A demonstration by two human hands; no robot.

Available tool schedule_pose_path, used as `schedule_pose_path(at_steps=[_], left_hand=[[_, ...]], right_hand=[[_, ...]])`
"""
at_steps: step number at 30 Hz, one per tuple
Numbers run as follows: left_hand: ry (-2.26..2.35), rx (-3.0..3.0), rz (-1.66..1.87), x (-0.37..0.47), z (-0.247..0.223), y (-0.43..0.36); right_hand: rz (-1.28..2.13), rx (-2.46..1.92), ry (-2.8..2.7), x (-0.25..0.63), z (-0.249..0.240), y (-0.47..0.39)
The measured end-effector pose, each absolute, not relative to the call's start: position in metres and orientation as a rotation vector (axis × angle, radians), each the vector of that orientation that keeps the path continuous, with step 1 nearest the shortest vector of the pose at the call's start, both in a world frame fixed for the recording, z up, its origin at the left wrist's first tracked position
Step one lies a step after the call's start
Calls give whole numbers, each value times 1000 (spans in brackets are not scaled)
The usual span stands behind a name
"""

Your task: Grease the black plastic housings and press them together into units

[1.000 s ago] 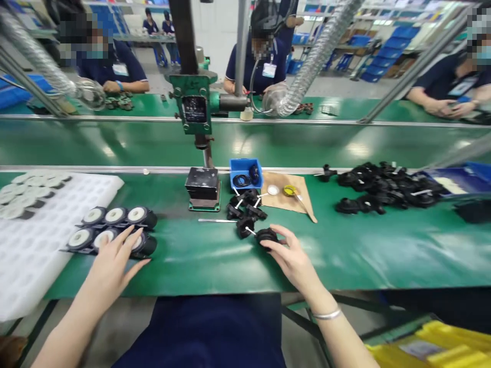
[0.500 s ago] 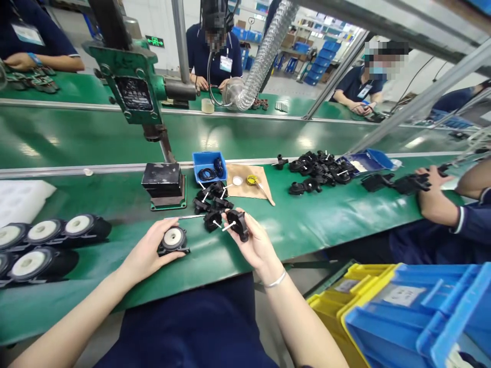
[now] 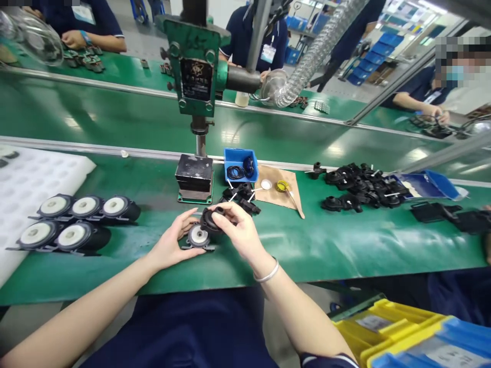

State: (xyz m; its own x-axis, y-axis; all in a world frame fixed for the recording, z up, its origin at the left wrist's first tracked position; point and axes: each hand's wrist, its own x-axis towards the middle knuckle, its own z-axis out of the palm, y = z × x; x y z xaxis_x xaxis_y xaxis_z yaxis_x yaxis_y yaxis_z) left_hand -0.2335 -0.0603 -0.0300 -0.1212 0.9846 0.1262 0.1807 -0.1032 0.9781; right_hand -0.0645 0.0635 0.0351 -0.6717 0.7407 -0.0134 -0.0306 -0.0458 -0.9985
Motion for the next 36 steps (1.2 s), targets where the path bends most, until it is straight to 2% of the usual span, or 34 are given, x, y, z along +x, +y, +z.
schedule_pose_path(at_steps=[10, 19, 30, 36], left_hand=[[1403, 1395, 1297, -234, -38, -59], [1507, 1551, 1212, -237, -36, -59], [1444, 1593, 1306, -236, -39, -57], [1393, 1709, 1394, -238, -42, -56]], right_hand=[[1639, -731, -1941, -77, 27, 55], [943, -373, -2320, -69, 28, 45], [883, -422, -2306, -72, 1, 40], [989, -433, -2234, -68, -8, 41]])
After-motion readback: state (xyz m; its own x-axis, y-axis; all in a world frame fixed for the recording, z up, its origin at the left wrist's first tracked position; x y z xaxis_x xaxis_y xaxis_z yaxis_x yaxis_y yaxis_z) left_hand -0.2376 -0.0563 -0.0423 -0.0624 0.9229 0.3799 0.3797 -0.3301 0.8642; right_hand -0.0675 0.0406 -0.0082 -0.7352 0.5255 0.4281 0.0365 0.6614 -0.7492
